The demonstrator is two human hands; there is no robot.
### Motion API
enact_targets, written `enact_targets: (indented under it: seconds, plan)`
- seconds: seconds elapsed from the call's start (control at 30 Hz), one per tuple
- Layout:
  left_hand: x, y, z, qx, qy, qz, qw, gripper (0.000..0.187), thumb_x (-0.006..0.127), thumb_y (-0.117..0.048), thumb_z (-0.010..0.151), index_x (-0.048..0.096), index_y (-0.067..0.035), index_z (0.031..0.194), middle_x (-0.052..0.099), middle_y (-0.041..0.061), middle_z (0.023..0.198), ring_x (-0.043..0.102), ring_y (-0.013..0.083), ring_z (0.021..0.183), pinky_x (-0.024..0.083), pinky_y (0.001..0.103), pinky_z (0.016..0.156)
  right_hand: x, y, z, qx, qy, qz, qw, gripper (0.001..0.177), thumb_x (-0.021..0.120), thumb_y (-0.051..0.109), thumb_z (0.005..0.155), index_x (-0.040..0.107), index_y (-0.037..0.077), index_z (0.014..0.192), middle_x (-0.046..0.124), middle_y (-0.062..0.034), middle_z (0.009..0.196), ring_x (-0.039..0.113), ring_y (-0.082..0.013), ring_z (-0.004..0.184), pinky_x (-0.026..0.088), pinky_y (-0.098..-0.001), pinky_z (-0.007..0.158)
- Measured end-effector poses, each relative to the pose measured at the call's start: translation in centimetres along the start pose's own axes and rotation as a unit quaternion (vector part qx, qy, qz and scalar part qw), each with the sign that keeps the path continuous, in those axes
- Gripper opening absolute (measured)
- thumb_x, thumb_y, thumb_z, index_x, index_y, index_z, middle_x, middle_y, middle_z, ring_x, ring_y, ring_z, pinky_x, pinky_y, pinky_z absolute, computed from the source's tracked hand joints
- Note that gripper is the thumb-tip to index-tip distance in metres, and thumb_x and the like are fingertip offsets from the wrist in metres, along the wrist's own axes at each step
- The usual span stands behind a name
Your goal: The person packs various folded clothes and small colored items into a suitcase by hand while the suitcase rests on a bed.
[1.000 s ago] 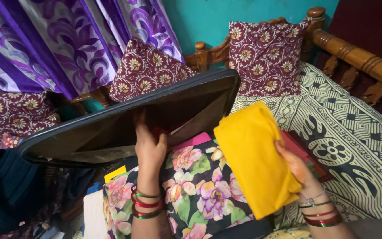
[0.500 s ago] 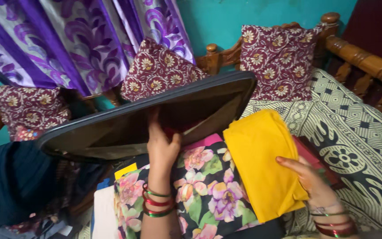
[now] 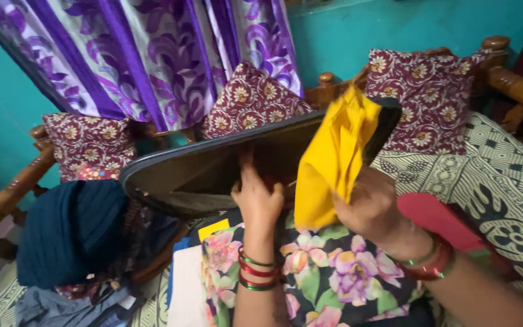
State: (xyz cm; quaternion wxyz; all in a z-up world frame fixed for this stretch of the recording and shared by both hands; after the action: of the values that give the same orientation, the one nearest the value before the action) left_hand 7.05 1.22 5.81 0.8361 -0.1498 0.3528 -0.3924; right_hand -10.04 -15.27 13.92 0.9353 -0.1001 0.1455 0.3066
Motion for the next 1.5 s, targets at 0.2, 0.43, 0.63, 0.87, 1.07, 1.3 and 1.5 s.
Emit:
enact_targets:
  seconds: [0.2, 0.43, 0.63, 0.87, 1.07, 1.3, 1.5]
  plan:
    - [0.2, 1.6, 1.6, -0.008, -0.061, -0.290, 0.955, 0.065, 0.070, -0.016, 0.096, 0.042, -0.007, 0.154, 0.064, 0.012, 0.148, 0.061, 0.0234, 0.139, 0.046, 0.046, 0.120, 5.1, 4.2, 4.3, -0.212, 0.016, -0.193, 0.958, 0.030, 0.069, 0.017, 0.086, 0.073, 0.006, 0.113, 0.071, -0.0127, 0.117, 0.068, -0.0275, 0.096, 0.055, -0.0379, 0.076]
    - [-7.8, 0.9, -0.6, -0.039, -0.286, -0.073, 0.955, 0.071, 0.054, -0.004, 0.082, 0.041, -0.004, 0.153, 0.049, 0.016, 0.158, 0.042, 0.0375, 0.146, 0.029, 0.052, 0.122, 18.3, -0.5, 3.0, -0.126, 0.198, -0.121, 0.965, 0.034, 0.061, 0.018, 0.084, 0.076, 0.014, 0.114, 0.073, -0.0032, 0.109, 0.068, -0.0203, 0.094, 0.054, -0.0345, 0.074]
    - [-4.0, 3.5, 0.4, -0.133, -0.143, -0.004, 0.981, 0.068, 0.063, -0.008, 0.079, 0.048, -0.007, 0.145, 0.049, 0.012, 0.154, 0.024, 0.0479, 0.149, 0.021, 0.063, 0.115, 31.2, -8.4, -0.5, 0.109, 0.456, -0.037, 0.882, 0.035, 0.063, 0.020, 0.089, 0.074, 0.029, 0.121, 0.075, -0.0109, 0.105, 0.072, -0.0342, 0.094, 0.058, -0.0493, 0.080]
    - [-2.8, 6.1, -0.1, -0.150, -0.137, -0.019, 0.979, 0.070, 0.061, -0.005, 0.076, 0.050, -0.007, 0.145, 0.049, 0.018, 0.152, 0.039, 0.0460, 0.137, 0.034, 0.057, 0.111, 34.8, -12.2, -2.4, 0.180, 0.459, -0.015, 0.870, 0.051, 0.063, 0.014, 0.083, 0.070, 0.035, 0.129, 0.074, -0.0157, 0.107, 0.071, -0.0388, 0.098, 0.057, -0.0507, 0.086]
    - [-0.8, 8.2, -0.2, -0.159, -0.117, -0.044, 0.979, 0.053, 0.063, -0.008, 0.083, 0.056, -0.005, 0.135, 0.058, 0.023, 0.132, 0.059, 0.0473, 0.118, 0.046, 0.052, 0.102, 32.0, -10.2, -2.4, 0.201, 0.453, 0.007, 0.869, 0.056, 0.059, 0.011, 0.081, 0.069, 0.036, 0.129, 0.075, -0.0132, 0.108, 0.071, -0.0374, 0.096, 0.058, -0.0506, 0.084]
    - [0.0, 8.6, -0.4, -0.193, -0.065, -0.053, 0.978, 0.070, 0.069, -0.010, 0.079, 0.044, -0.004, 0.144, 0.041, 0.038, 0.140, 0.054, 0.0564, 0.115, 0.046, 0.054, 0.100, 35.7, -11.0, -5.6, 0.128, 0.473, 0.117, 0.864, 0.048, 0.060, 0.013, 0.083, 0.068, 0.014, 0.131, 0.073, -0.0182, 0.116, 0.070, -0.0379, 0.104, 0.056, -0.0479, 0.089]
    - [-2.0, 7.7, 0.0, -0.236, -0.092, -0.021, 0.967, 0.085, 0.070, -0.007, 0.075, 0.034, -0.012, 0.152, 0.024, 0.043, 0.150, 0.038, 0.0625, 0.130, 0.034, 0.058, 0.110, 42.4, -14.0, -11.9, 0.206, 0.689, 0.108, 0.686, 0.039, 0.055, 0.030, 0.101, 0.067, 0.008, 0.131, 0.076, -0.0242, 0.115, 0.065, -0.0432, 0.110, 0.051, -0.0509, 0.087]
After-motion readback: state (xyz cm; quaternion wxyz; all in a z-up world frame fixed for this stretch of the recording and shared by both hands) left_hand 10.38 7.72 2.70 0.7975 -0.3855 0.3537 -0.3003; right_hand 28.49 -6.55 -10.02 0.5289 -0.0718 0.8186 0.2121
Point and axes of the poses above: each hand's wrist, its own z-axis towards the middle knuckle, its own x-axis out of the palm, y = z × x, the point moved 9 cm from there along z, towards the middle knuckle
